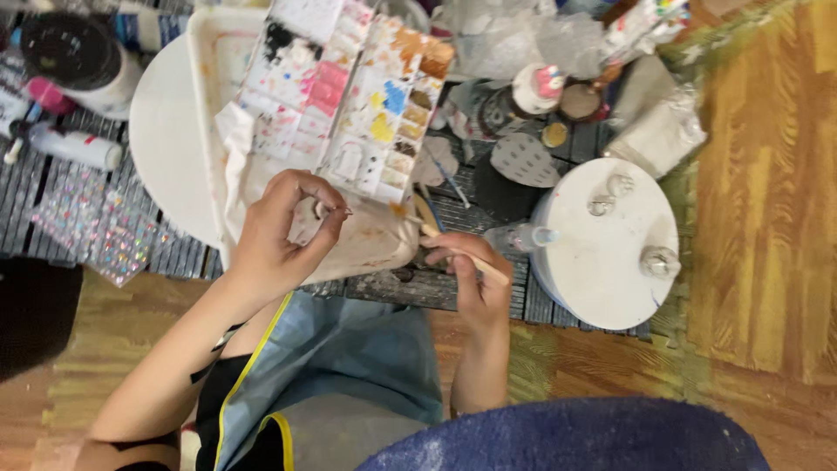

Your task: The person paints small figurines using a fine brush and a watercolor palette. They dip the brush in paint, apply it to the figurines, and occasionally clean the brush on a paper towel. The person also moves the paint palette and handles small sculpted objects on a rotating stand.

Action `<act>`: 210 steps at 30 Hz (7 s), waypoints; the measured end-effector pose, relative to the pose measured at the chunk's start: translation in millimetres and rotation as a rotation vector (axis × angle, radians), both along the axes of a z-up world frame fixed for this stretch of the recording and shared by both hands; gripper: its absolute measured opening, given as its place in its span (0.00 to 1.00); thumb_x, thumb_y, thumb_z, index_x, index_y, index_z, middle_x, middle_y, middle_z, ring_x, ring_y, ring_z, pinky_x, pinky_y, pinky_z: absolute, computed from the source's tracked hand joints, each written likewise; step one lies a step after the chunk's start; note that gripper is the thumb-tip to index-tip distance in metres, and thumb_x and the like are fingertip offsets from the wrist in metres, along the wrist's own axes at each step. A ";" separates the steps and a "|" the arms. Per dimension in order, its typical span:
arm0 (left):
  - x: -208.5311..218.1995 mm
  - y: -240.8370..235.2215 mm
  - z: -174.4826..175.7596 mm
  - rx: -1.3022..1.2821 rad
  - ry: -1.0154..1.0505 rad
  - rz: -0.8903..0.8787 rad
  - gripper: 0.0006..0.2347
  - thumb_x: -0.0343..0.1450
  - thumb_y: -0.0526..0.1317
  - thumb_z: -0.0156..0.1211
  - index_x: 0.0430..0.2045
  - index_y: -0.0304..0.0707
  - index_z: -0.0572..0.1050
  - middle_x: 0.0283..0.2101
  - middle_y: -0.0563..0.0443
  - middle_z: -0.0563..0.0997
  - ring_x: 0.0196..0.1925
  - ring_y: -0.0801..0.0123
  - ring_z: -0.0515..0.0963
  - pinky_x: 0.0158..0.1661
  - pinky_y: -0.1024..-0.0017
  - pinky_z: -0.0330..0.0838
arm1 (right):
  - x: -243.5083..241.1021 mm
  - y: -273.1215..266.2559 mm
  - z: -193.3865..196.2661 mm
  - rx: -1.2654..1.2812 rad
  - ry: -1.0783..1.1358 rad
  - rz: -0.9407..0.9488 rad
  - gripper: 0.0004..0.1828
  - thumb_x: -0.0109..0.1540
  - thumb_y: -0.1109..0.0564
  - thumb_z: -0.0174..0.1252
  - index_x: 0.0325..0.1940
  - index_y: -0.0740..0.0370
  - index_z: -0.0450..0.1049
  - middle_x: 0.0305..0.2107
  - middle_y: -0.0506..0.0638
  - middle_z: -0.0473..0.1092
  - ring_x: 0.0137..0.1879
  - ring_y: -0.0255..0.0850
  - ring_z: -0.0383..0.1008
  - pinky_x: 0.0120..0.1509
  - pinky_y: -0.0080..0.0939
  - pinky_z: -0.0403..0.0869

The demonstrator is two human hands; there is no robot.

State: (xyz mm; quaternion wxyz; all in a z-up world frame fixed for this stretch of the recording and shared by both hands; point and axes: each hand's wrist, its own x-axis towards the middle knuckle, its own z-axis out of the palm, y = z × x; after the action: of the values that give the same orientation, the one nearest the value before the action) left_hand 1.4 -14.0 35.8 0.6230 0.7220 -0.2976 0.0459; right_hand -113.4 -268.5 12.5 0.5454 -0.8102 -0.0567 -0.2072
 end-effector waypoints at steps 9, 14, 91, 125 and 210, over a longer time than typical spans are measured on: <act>30.8 -51.9 84.1 0.042 -0.141 -0.185 0.09 0.72 0.28 0.62 0.41 0.32 0.68 0.40 0.47 0.79 0.45 0.61 0.83 0.49 0.68 0.75 | 19.8 -42.1 63.0 0.081 -0.026 0.087 0.04 0.71 0.64 0.54 0.47 0.63 0.65 0.51 0.59 0.76 0.51 0.38 0.79 0.48 0.34 0.74; 48.9 -129.2 115.4 0.026 -0.314 -0.324 0.11 0.70 0.28 0.65 0.41 0.32 0.69 0.39 0.43 0.80 0.44 0.56 0.83 0.45 0.65 0.75 | 38.3 -90.8 102.4 0.005 -0.089 0.013 0.19 0.65 0.67 0.64 0.41 0.58 0.57 0.50 0.58 0.76 0.55 0.39 0.76 0.55 0.36 0.75; 223.5 -546.3 0.0 0.373 -0.552 0.062 0.07 0.70 0.38 0.64 0.40 0.44 0.81 0.42 0.48 0.79 0.48 0.56 0.79 0.47 0.56 0.67 | 283.7 -486.3 0.6 0.217 0.285 -0.516 0.10 0.54 0.66 0.67 0.36 0.65 0.74 0.29 0.48 0.74 0.32 0.34 0.75 0.33 0.35 0.75; 20.6 94.2 -8.5 0.350 -0.098 0.399 0.05 0.66 0.35 0.67 0.29 0.35 0.77 0.35 0.46 0.82 0.41 0.58 0.81 0.44 0.61 0.70 | 193.4 -120.1 94.1 0.225 0.240 0.108 0.08 0.71 0.54 0.53 0.49 0.61 0.69 0.30 0.47 0.72 0.27 0.32 0.69 0.30 0.32 0.68; 40.5 67.5 -34.9 0.674 -0.230 0.385 0.16 0.66 0.48 0.66 0.49 0.56 0.82 0.55 0.57 0.75 0.59 0.49 0.66 0.55 0.52 0.60 | 255.0 14.7 14.5 0.208 0.266 0.207 0.11 0.72 0.53 0.54 0.41 0.62 0.68 0.20 0.45 0.69 0.23 0.31 0.70 0.28 0.33 0.68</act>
State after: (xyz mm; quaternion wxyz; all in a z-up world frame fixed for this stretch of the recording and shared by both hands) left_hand 42.0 53.4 0.8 0.2940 0.9185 -0.2230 0.1420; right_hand 141.7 -253.9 27.0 0.6474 -0.7594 -0.0455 -0.0461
